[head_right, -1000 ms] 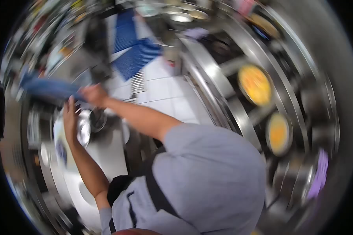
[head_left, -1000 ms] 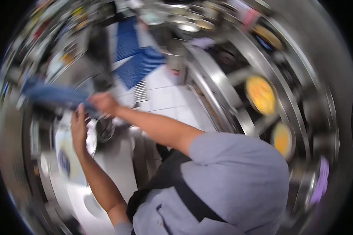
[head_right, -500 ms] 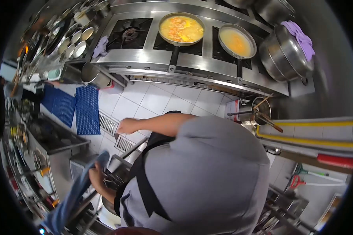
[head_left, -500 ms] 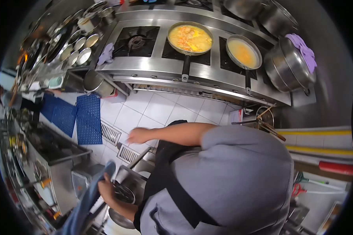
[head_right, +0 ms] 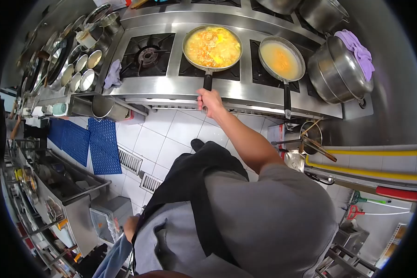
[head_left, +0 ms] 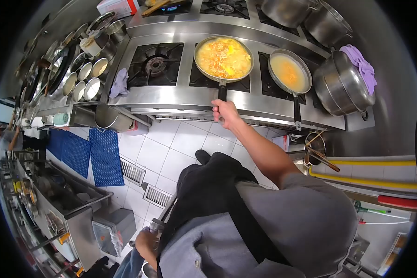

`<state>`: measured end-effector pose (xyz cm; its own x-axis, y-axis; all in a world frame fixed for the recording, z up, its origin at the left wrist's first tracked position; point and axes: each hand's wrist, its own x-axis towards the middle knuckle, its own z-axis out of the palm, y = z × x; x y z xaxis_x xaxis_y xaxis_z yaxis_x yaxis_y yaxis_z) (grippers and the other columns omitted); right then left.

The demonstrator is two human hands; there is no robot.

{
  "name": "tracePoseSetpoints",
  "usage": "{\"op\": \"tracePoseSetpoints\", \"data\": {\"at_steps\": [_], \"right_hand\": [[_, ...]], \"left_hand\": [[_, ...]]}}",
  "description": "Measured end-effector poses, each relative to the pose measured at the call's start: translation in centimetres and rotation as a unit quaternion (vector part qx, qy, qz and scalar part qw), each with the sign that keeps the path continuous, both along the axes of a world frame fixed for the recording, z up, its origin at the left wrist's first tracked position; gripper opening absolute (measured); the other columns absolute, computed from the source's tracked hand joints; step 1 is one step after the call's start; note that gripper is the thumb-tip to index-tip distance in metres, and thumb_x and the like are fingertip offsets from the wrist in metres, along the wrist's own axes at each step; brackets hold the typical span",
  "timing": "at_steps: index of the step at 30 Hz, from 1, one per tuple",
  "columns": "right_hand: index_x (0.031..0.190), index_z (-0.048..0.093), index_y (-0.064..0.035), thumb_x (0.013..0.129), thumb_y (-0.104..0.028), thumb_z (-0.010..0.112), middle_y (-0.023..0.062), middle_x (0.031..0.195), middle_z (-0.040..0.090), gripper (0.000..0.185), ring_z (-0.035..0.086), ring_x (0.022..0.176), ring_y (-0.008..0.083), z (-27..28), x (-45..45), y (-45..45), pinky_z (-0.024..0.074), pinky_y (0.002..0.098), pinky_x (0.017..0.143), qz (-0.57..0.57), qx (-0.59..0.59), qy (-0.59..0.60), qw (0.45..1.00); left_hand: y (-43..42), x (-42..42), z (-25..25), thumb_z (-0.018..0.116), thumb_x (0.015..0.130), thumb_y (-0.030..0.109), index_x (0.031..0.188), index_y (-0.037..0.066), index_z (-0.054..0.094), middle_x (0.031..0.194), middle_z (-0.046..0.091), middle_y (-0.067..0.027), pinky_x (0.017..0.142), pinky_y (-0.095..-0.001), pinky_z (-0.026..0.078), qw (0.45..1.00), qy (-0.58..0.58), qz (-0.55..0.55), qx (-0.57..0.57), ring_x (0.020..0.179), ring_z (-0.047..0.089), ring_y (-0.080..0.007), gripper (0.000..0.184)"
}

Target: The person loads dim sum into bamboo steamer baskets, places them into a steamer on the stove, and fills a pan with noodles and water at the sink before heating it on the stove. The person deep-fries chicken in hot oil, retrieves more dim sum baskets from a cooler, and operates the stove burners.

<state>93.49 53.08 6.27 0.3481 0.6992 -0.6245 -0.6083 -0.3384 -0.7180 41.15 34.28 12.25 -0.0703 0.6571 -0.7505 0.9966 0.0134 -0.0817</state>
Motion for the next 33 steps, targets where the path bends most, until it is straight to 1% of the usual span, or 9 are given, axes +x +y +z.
{"op": "tracePoseSetpoints", "data": {"at_steps": [3,6,8,18,23,27,30,32,33], "right_hand": [[0.085,0.048,-0.0047,0.085,-0.011,0.061,0.003,0.064,0.05,0.014,0.046,0.045,0.0123,-0.7,0.5,0.6,0.0389,0.0314,0.038,-0.022,-0.006,-0.033,0.999],[0.086,0.048,-0.0051,0.084,-0.011,0.061,0.0025,0.064,0.05,0.015,0.046,0.045,0.0122,0.1,-0.5,0.2,0.0377,0.0314,0.038,-0.013,-0.005,-0.019,1.0],[0.086,0.048,-0.0053,0.084,-0.011,0.061,0.0023,0.064,0.049,0.015,0.046,0.046,0.0121,0.3,-0.6,0.3,0.0377,0.0311,0.038,-0.019,-0.003,-0.021,1.0],[0.085,0.047,-0.0054,0.088,-0.012,0.061,0.0021,0.063,0.049,0.015,0.045,0.046,0.0107,-0.2,-0.8,0.0,0.0394,0.0297,0.039,-0.01,0.0,-0.019,1.0],[0.08,0.048,-0.0044,0.09,-0.018,0.065,0.0044,0.063,0.05,0.024,0.049,0.046,0.0147,-0.7,-1.1,0.3,0.0416,0.0322,0.04,-0.034,0.005,-0.053,0.998],[0.099,0.055,0.0013,0.092,-0.053,0.061,0.0119,0.078,0.061,0.055,0.063,0.067,0.023,0.5,-1.0,-2.9,0.0554,0.0376,0.061,-0.046,0.117,0.075,0.989],[0.118,0.055,0.0057,0.09,-0.062,0.056,0.0154,0.088,0.064,0.074,0.067,0.079,0.0271,-2.9,-1.3,-8.5,0.057,0.0388,0.071,-0.003,0.041,0.027,0.999],[0.102,0.062,0.0024,0.094,-0.059,0.051,0.0139,0.077,0.063,0.063,0.065,0.067,0.0248,-4.0,-1.2,-14.5,0.0561,0.0381,0.064,0.124,0.001,-0.081,0.989],[0.101,0.062,0.0029,0.095,-0.059,0.049,0.014,0.076,0.063,0.064,0.065,0.065,0.0246,-5.7,0.2,-17.5,0.0556,0.0373,0.063,0.092,-0.034,-0.083,0.992]], "left_hand": [[-1.7,-1.0,-1.7,0.058,0.084,0.054,0.104,0.003,0.071,0.106,0.068,-0.0228,0.097,-0.0435,0.046,0.994,0.094,0.043,-0.018,0.106,0.064,-0.0361,0.057],[-1.8,-2.5,-3.2,0.046,0.094,0.051,0.136,0.019,0.048,0.122,0.061,-0.0218,0.089,-0.0484,0.049,0.999,0.013,0.02,-0.036,0.11,0.06,-0.0416,0.053],[-2.4,1.9,1.3,0.06,0.082,0.047,0.115,0.012,0.068,0.133,0.056,-0.0175,0.102,-0.052,0.041,0.982,0.119,0.137,0.052,0.128,0.047,-0.0402,0.049],[-7.1,-7.4,-5.8,0.061,0.085,0.043,0.108,0.003,0.066,0.116,0.061,-0.0219,0.093,-0.0536,0.045,0.993,0.115,0.018,0.021,0.114,0.055,-0.0419,0.046],[1.8,-1.0,-3.0,0.064,0.084,0.042,0.11,-0.001,0.064,0.111,0.062,-0.0248,0.091,-0.0513,0.047,0.992,-0.045,-0.093,0.079,0.11,0.058,-0.0418,0.049],[11.4,10.1,-2.2,0.071,0.085,0.031,0.122,-0.005,0.058,0.111,0.063,-0.0289,0.089,-0.0484,0.048,0.899,-0.327,-0.184,0.225,0.104,0.06,-0.0444,0.053],[16.1,19.7,1.0,0.066,0.091,0.033,0.13,-0.001,0.057,0.105,0.068,-0.0216,0.082,-0.0359,0.052,0.864,-0.474,-0.13,0.113,0.098,0.066,-0.0287,0.052],[18.5,24.4,-0.1,0.062,0.095,0.034,0.13,-0.003,0.055,0.092,0.069,-0.0147,0.079,-0.0309,0.052,0.825,-0.537,-0.143,0.103,0.088,0.066,-0.0194,0.051],[19.6,26.7,-0.3,0.059,0.096,0.038,0.134,-0.003,0.052,0.094,0.067,-0.0115,0.078,-0.03,0.052,0.836,-0.539,-0.092,0.04,0.083,0.064,-0.0173,0.057]]}}
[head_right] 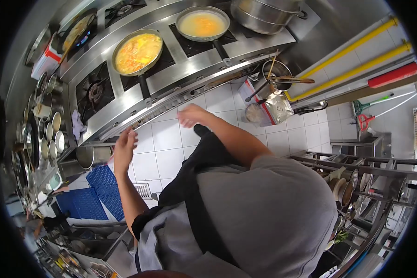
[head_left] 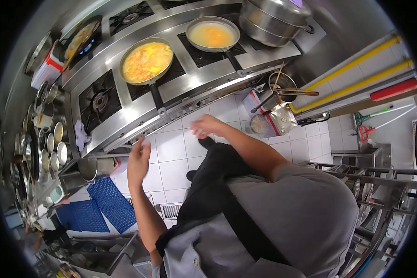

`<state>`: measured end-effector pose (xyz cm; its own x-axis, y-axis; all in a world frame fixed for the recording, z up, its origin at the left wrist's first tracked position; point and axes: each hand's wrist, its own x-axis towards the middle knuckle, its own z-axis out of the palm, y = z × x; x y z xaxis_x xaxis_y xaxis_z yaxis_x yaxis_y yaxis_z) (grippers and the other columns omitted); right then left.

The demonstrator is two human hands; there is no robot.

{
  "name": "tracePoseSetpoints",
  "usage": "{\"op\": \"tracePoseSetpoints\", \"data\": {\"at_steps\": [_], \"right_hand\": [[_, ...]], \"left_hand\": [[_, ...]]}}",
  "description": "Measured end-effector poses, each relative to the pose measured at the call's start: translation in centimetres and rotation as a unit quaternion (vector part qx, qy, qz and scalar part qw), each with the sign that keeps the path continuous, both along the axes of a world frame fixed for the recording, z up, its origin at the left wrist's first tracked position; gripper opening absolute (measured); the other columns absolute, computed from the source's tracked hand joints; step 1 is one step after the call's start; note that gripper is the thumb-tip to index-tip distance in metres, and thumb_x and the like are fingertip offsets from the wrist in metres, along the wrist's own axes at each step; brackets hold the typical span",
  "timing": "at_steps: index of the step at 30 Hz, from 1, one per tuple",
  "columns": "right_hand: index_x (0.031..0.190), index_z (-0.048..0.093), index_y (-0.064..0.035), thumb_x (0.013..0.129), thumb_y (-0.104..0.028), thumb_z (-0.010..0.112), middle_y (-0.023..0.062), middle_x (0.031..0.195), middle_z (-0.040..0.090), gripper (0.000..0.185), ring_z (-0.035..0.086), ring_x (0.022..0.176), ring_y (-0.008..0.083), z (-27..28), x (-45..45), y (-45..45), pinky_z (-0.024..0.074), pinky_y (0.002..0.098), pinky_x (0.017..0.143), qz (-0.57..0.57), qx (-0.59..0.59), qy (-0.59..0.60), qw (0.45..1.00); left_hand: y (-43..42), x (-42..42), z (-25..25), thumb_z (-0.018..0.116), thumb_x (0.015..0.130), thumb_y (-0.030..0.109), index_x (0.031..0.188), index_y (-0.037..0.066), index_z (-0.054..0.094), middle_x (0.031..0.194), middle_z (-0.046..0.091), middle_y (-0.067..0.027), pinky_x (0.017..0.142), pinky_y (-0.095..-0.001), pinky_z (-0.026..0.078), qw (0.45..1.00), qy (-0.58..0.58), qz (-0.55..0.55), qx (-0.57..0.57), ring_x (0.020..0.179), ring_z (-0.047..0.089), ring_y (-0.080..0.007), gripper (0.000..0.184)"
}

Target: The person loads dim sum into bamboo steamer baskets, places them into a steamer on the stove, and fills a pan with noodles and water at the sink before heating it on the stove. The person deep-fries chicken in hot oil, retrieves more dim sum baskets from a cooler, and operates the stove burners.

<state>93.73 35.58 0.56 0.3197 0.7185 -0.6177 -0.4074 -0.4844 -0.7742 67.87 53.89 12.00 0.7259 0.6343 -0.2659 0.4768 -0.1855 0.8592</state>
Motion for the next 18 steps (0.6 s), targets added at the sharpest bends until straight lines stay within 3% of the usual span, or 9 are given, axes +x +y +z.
{"op": "tracePoseSetpoints", "data": {"at_steps": [2,4,5,6,7,10,12,14,18], "right_hand": [[0.105,0.059,0.0029,0.095,-0.061,0.047,0.0153,0.081,0.064,0.066,0.065,0.067,0.0249,-2.8,3.9,-5.9,0.0553,0.0363,0.063,-0.136,-0.049,0.02,0.989],[0.116,0.053,0.0021,0.094,-0.063,0.047,0.0176,0.092,0.065,0.069,0.065,0.074,0.026,-1.9,10.3,-8.5,0.0555,0.0359,0.065,-0.422,0.05,0.093,0.901],[0.121,0.05,0.0017,0.093,-0.064,0.047,0.0188,0.097,0.065,0.072,0.065,0.077,0.0266,0.1,13.2,-8.4,0.0556,0.0358,0.065,-0.468,0.111,0.106,0.871],[0.128,0.041,0.0002,0.092,-0.066,0.048,0.0174,0.099,0.063,0.075,0.064,0.081,0.0249,4.1,15.4,-7.7,0.0561,0.0343,0.069,-0.431,0.155,0.152,0.876],[0.114,0.05,-0.0001,0.095,-0.054,0.055,0.0124,0.086,0.06,0.058,0.058,0.066,0.0195,8.1,16.0,-6.2,0.051,0.0304,0.056,-0.406,0.21,0.14,0.878],[0.095,0.054,-0.0024,0.095,-0.036,0.063,0.0078,0.073,0.054,0.035,0.048,0.052,0.0144,3.6,23.9,-2.9,0.0381,0.0289,0.042,-0.261,0.161,0.073,0.949],[0.08,0.052,-0.0037,0.094,-0.021,0.064,0.0044,0.064,0.048,0.025,0.037,0.043,0.0118,2.9,22.7,-1.2,0.0256,0.03,0.036,-0.323,0.16,0.04,0.932],[0.079,0.048,-0.0047,0.094,-0.019,0.061,0.0022,0.062,0.045,0.025,0.037,0.042,0.0108,6.0,19.8,-1.3,0.0255,0.028,0.035,-0.287,0.069,0.052,0.954],[0.086,0.047,-0.0067,0.094,-0.021,0.061,0.0007,0.064,0.045,0.022,0.035,0.042,0.0083,5.0,22.1,-2.0,0.025,0.0271,0.036,-0.277,0.103,0.058,0.954]], "left_hand": [[0.5,4.8,-0.1,0.056,0.097,0.043,0.138,-0.002,0.047,0.101,0.065,-0.0114,0.077,-0.0316,0.053,0.988,-0.043,0.081,-0.124,0.081,0.063,-0.0179,0.062],[1.0,9.4,-0.8,0.055,0.097,0.044,0.138,-0.001,0.046,0.101,0.064,-0.0121,0.073,-0.0325,0.054,0.976,-0.049,0.125,-0.169,0.081,0.064,-0.019,0.062],[1.3,11.6,-1.2,0.054,0.097,0.045,0.138,0.001,0.045,0.102,0.062,-0.0127,0.069,-0.0333,0.055,0.96,-0.057,0.17,-0.213,0.081,0.064,-0.02,0.062],[1.6,13.6,-1.6,0.054,0.097,0.045,0.138,0.001,0.045,0.102,0.062,-0.0127,0.069,-0.0333,0.055,0.96,-0.059,0.172,-0.212,0.081,0.064,-0.02,0.062],[1.9,15.6,-2.3,0.055,0.096,0.045,0.134,0.001,0.047,0.098,0.062,-0.0115,0.064,-0.0327,0.055,0.961,-0.055,0.162,-0.216,0.078,0.064,-0.0197,0.059],[2.4,19.4,-4.4,0.056,0.095,0.042,0.114,0.001,0.054,0.084,0.059,-0.0073,0.045,-0.0296,0.05,0.972,-0.015,0.165,-0.164,0.062,0.061,-0.0168,0.045],[2.6,20.2,-5.4,0.056,0.097,0.037,0.104,0.001,0.054,0.079,0.056,-0.0064,0.038,-0.0291,0.04,0.974,0.02,0.187,-0.129,0.051,0.054,-0.0141,0.037],[2.6,20.2,-5.8,0.055,0.097,0.034,0.096,0.003,0.053,0.073,0.053,-0.0046,0.032,-0.0285,0.035,0.974,-0.011,0.195,-0.118,0.044,0.049,-0.013,0.031],[1.9,20.0,-4.8,0.054,0.098,0.034,0.093,0.004,0.053,0.068,0.051,-0.0023,0.033,-0.0268,0.035,0.974,0.001,0.202,-0.104,0.043,0.047,-0.0108,0.03]]}}
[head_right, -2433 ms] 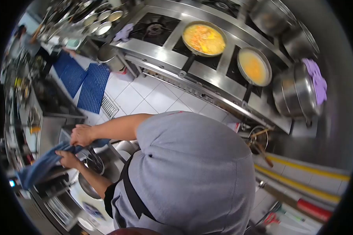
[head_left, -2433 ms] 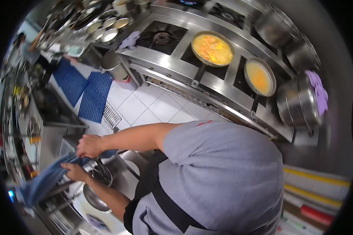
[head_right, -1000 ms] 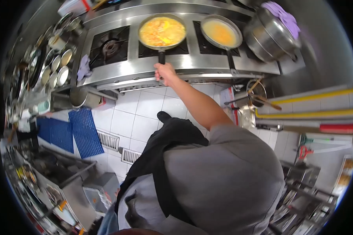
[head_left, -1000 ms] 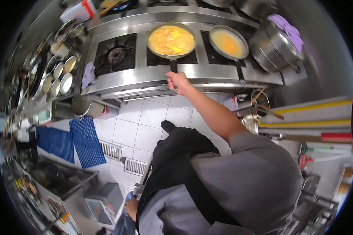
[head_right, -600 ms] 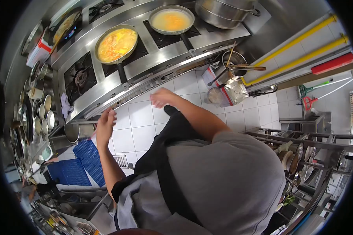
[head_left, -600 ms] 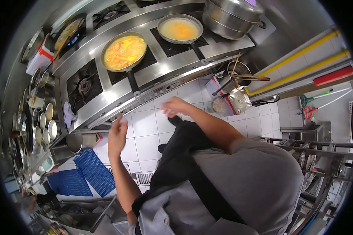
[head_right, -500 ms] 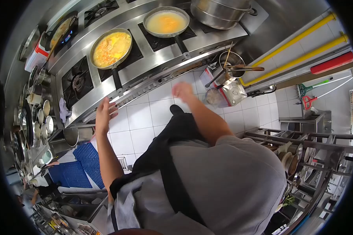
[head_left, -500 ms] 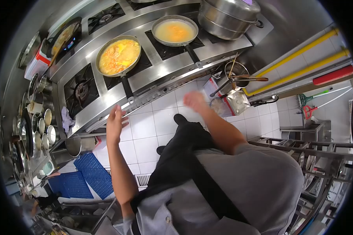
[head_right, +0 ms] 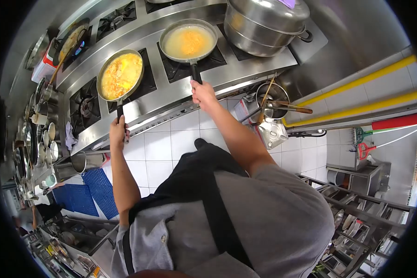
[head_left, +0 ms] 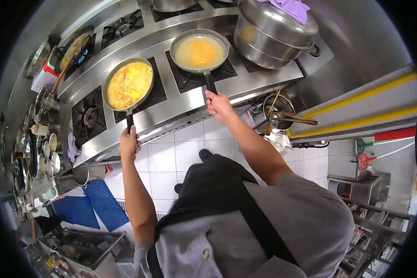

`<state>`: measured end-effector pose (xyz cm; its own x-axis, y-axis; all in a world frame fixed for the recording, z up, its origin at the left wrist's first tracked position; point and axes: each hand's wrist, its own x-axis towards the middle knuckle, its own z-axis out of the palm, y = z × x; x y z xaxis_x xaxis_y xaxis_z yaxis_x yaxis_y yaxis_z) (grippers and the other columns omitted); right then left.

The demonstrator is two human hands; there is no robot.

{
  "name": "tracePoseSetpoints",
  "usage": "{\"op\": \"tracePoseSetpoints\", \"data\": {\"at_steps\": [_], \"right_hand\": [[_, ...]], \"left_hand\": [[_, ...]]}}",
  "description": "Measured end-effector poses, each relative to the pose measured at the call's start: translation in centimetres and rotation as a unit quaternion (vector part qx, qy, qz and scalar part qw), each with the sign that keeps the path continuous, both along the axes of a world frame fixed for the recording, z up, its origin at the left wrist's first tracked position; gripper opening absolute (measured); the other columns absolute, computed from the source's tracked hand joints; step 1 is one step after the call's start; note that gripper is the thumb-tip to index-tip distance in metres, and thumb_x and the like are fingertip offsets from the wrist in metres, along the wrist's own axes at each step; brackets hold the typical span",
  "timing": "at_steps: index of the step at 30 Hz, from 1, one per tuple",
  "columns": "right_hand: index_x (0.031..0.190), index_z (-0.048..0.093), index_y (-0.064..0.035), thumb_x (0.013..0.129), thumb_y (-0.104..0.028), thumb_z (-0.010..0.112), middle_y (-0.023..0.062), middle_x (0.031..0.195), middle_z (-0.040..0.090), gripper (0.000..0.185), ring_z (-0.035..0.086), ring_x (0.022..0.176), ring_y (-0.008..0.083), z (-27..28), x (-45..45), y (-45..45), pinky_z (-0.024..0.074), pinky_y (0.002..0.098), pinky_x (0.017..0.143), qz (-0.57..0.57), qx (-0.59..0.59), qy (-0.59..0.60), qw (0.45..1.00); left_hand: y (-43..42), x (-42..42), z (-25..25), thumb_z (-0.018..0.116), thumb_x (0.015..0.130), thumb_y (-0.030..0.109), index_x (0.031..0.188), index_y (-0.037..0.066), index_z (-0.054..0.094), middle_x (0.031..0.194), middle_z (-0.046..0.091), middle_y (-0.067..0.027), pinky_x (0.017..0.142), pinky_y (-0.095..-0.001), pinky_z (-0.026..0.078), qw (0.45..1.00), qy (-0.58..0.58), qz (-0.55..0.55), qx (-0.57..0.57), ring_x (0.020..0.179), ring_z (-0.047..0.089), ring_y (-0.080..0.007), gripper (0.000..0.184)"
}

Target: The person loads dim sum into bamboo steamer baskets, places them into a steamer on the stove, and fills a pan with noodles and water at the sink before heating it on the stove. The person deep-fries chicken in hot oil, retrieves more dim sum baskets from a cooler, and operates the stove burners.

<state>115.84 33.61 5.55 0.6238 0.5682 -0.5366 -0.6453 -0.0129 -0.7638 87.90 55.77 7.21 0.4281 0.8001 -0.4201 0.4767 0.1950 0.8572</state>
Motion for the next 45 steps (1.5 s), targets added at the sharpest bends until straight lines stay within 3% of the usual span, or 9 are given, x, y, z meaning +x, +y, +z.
{"op": "tracePoseSetpoints", "data": {"at_steps": [16,20,24,27,29,30,31,34,45], "right_hand": [[0.082,0.047,-0.0089,0.094,-0.027,0.06,-0.0006,0.064,0.045,0.026,0.036,0.044,0.0085,1.4,-1.5,-1.1,0.0277,0.0274,0.038,0.041,-0.023,-0.01,0.999],[0.105,0.061,-0.0002,0.092,-0.044,0.063,0.0075,0.072,0.058,0.046,0.06,0.057,0.0214,3.1,-0.8,-3.1,0.0464,0.0334,0.046,0.004,-0.14,-0.045,0.989],[0.101,0.068,-0.0021,0.091,-0.038,0.066,0.0107,0.085,0.071,0.037,0.067,0.08,0.0189,6.6,8.3,-6.4,0.0522,0.0323,0.077,-0.03,-0.147,-0.501,0.852],[0.106,0.069,-0.0052,0.092,-0.027,0.063,0.015,0.096,0.072,0.026,0.068,0.089,0.0231,21.2,16.0,-7.6,0.0509,0.0356,0.081,-0.135,-0.195,-0.651,0.721],[0.114,0.068,-0.0096,0.093,-0.023,0.06,0.0153,0.102,0.071,0.026,0.067,0.094,0.0303,29.6,21.3,-7.6,0.0504,0.0369,0.085,-0.132,-0.218,-0.735,0.628],[0.119,0.066,-0.0113,0.092,-0.021,0.059,0.0153,0.107,0.07,0.029,0.066,0.1,0.0322,32.4,24.9,-7.8,0.05,0.0374,0.089,-0.109,-0.204,-0.768,0.598],[0.119,0.066,-0.0113,0.092,-0.021,0.059,0.0153,0.107,0.07,0.029,0.066,0.1,0.0322,33.4,29.5,-7.9,0.05,0.0374,0.089,-0.108,-0.196,-0.774,0.592],[0.131,0.06,-0.0206,0.084,-0.004,0.055,0.0121,0.135,0.057,0.05,0.054,0.123,0.0331,30.9,44.4,-8.2,0.0434,0.0382,0.106,0.173,-0.442,-0.792,0.383],[0.117,0.068,-0.0121,0.075,0.005,0.052,0.0162,0.11,0.069,0.048,0.065,0.102,0.0349,35.3,49.2,-9.0,0.0512,0.0402,0.091,0.189,-0.44,-0.775,0.411]], "left_hand": [[1.1,-0.3,0.2,0.054,0.099,0.032,0.098,0.002,0.054,0.063,0.05,-0.0011,0.034,-0.0266,0.034,0.999,-0.006,-0.039,0.033,0.041,0.046,-0.0096,0.029],[1.4,-2.5,-0.2,0.042,0.099,0.053,0.125,0.004,0.052,0.089,0.061,-0.0119,0.053,-0.0312,0.051,0.97,-0.147,0.043,-0.188,0.063,0.059,-0.0173,0.056],[0.5,-8.8,-7.6,0.036,0.095,0.067,0.138,0.008,0.046,0.113,0.064,-0.0151,0.083,-0.0451,0.051,0.949,-0.194,0.05,-0.244,0.097,0.061,-0.0246,0.074],[-3.7,-16.6,-17.0,0.041,0.094,0.066,0.144,0.009,0.041,0.113,0.065,-0.0157,0.084,-0.0458,0.052,0.961,-0.074,0.052,-0.263,0.095,0.064,-0.0273,0.076],[-9.0,-21.6,-22.8,0.048,0.095,0.061,0.137,0.003,0.049,0.09,0.068,-0.0117,0.057,-0.0359,0.053,0.953,0.044,0.105,-0.282,0.07,0.065,-0.0217,0.071],[-12.6,-25.6,-25.6,0.055,0.093,0.053,0.125,0.003,0.054,0.085,0.066,-0.0133,0.051,-0.039,0.047,0.989,0.053,-0.135,-0.024,0.065,0.063,-0.0229,0.06],[-16.2,-29.1,-27.7,0.061,0.092,0.046,0.114,0.002,0.059,0.079,0.064,-0.0149,0.045,-0.0422,0.041,0.914,0.084,-0.254,0.305,0.059,0.061,-0.024,0.049],[-22.2,-26.9,-27.4,0.061,0.092,0.044,0.112,0.003,0.059,0.08,0.064,-0.0149,0.048,-0.0424,0.042,0.932,0.237,-0.237,0.136,0.062,0.061,-0.0252,0.045],[-26.8,-19.4,-27.1,0.06,0.091,0.035,0.106,0.007,0.059,0.083,0.066,-0.0149,0.057,-0.043,0.048,0.939,0.29,-0.187,0.006,0.071,0.064,-0.0298,0.032]]}}
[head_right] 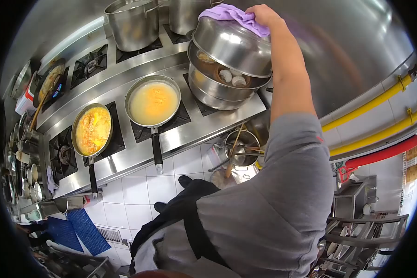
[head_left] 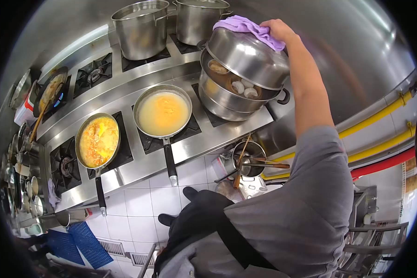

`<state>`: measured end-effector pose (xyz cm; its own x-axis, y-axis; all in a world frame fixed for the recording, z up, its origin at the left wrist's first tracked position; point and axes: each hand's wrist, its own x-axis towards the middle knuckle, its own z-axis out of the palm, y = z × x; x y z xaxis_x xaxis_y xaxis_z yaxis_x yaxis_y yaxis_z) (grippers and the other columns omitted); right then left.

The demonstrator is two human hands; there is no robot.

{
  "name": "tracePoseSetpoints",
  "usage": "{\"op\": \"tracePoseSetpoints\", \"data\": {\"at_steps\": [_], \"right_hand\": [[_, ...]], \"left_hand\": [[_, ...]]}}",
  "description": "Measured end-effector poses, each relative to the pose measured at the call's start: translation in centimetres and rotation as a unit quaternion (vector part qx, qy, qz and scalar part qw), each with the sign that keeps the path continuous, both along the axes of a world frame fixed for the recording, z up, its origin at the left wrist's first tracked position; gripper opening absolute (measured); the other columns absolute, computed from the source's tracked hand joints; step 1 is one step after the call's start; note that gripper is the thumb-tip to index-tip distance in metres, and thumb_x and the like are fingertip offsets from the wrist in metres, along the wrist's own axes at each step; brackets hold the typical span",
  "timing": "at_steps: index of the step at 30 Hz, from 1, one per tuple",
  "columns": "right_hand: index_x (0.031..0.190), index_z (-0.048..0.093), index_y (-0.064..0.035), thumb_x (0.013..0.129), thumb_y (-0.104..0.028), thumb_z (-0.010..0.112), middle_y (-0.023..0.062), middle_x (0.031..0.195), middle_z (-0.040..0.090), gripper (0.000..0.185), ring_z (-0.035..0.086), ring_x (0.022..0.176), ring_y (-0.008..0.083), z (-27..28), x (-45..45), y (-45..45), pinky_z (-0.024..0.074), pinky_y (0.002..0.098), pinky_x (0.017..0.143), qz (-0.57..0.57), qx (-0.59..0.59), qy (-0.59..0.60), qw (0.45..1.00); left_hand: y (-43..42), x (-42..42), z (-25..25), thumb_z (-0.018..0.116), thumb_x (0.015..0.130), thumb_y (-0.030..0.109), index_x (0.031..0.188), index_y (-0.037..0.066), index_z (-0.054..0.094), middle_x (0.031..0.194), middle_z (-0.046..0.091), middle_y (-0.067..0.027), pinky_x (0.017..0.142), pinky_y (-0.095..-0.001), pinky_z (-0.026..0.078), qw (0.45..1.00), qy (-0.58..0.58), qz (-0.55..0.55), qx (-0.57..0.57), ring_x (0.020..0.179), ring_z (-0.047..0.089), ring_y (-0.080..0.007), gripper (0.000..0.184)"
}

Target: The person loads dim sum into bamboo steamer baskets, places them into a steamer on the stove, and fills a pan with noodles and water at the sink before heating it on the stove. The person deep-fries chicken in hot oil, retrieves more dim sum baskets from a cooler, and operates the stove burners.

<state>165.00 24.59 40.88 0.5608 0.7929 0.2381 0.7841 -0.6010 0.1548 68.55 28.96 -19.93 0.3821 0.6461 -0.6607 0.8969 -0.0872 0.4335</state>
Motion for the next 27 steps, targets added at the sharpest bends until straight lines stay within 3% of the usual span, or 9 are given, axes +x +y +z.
{"op": "tracePoseSetpoints", "data": {"at_steps": [7,9,11,12,15,16,17,21,27], "right_hand": [[0.111,0.072,-0.0154,0.078,0.001,0.055,0.0162,0.106,0.07,0.04,0.065,0.099,0.0352,-2.2,-1.6,1.1,0.0509,0.0427,0.091,0.045,-0.066,-0.046,0.996],[0.12,0.066,-0.0118,0.086,-0.009,0.055,0.0183,0.118,0.065,0.036,0.06,0.11,0.0369,-3.6,-1.6,1.2,0.0459,0.0459,0.096,-0.013,-0.036,-0.056,0.998],[0.126,0.059,-0.0072,0.092,-0.012,0.05,0.0198,0.131,0.058,0.036,0.053,0.123,0.036,-4.8,2.2,0.6,0.0412,0.0447,0.105,0.053,-0.168,-0.166,0.97],[0.132,0.056,-0.0084,0.091,-0.007,0.048,0.0182,0.138,0.052,0.042,0.049,0.128,0.034,-4.1,0.3,2.7,0.038,0.0432,0.109,-0.107,-0.129,-0.057,0.984],[0.138,0.052,-0.0116,0.09,-0.002,0.047,0.0159,0.139,0.053,0.049,0.054,0.125,0.0306,-1.0,-16.0,6.4,0.0411,0.0373,0.105,0.122,0.185,-0.071,0.973],[0.138,0.052,-0.0112,0.091,-0.003,0.049,0.016,0.136,0.056,0.048,0.057,0.12,0.029,-0.5,-23.7,8.4,0.0427,0.0359,0.102,0.105,0.254,-0.037,0.961],[0.132,0.059,-0.0093,0.091,0.0,0.052,0.0144,0.129,0.062,0.042,0.061,0.114,0.0274,-0.5,-31.7,9.9,0.0455,0.0352,0.099,0.09,0.307,-0.046,0.946],[0.114,0.066,0.0051,0.1,-0.001,0.045,0.017,0.107,0.069,0.026,0.066,0.095,0.0259,-6.4,-53.1,18.0,0.0524,0.0348,0.086,0.391,0.448,-0.03,0.804],[0.118,0.063,0.0063,0.091,0.001,0.055,0.018,0.096,0.068,0.028,0.066,0.087,0.0259,-19.3,-89.1,28.9,0.0523,0.0351,0.081,0.533,0.121,0.466,0.695]], "left_hand": [[2.0,-3.5,-2.8,0.06,0.09,0.029,0.1,0.008,0.06,0.087,0.067,-0.0151,0.067,-0.0445,0.052,0.974,-0.078,-0.185,0.105,0.08,0.065,-0.0327,0.023],[2.0,-4.7,-3.1,0.062,0.087,0.027,0.093,0.006,0.059,0.087,0.067,-0.0163,0.073,-0.0483,0.052,0.971,-0.116,0.189,-0.089,0.084,0.065,-0.0352,0.022],[1.3,-7.8,-6.7,0.056,0.089,0.025,0.095,0.004,0.061,0.09,0.068,-0.0158,0.075,-0.0498,0.052,0.943,-0.07,-0.135,0.297,0.088,0.065,-0.0358,0.022],[1.4,-9.2,-8.5,0.051,0.09,0.024,0.101,0.005,0.063,0.094,0.067,-0.016,0.082,-0.0514,0.049,0.922,-0.103,-0.172,0.331,0.09,0.064,-0.0363,0.025],[1.5,-11.2,-5.9,0.053,0.089,0.029,0.119,0.005,0.063,0.112,0.067,-0.0186,0.099,-0.0498,0.043,0.957,0.021,-0.209,0.202,0.107,0.062,-0.0369,0.04],[2.5,-10.0,-3.0,0.057,0.09,0.035,0.128,0.003,0.059,0.12,0.065,-0.0213,0.099,-0.0471,0.045,0.978,-0.011,0.196,0.07,0.112,0.061,-0.0383,0.05],[3.8,-9.3,1.7,0.058,0.09,0.041,0.131,0.002,0.057,0.12,0.063,-0.0238,0.097,-0.0451,0.047,0.962,-0.003,0.273,0.022,0.113,0.06,-0.0403,0.057],[8.4,-11.3,5.6,0.06,0.087,0.039,0.119,-0.001,0.062,0.12,0.063,-0.0233,0.096,-0.0449,0.047,0.954,-0.119,0.274,0.018,0.112,0.06,-0.0379,0.052],[16.9,-19.2,4.4,0.061,0.086,0.042,0.134,0.0,0.053,0.128,0.059,-0.0242,0.103,-0.0412,0.043,0.956,-0.13,0.257,0.057,0.118,0.056,-0.0389,0.065]]}}
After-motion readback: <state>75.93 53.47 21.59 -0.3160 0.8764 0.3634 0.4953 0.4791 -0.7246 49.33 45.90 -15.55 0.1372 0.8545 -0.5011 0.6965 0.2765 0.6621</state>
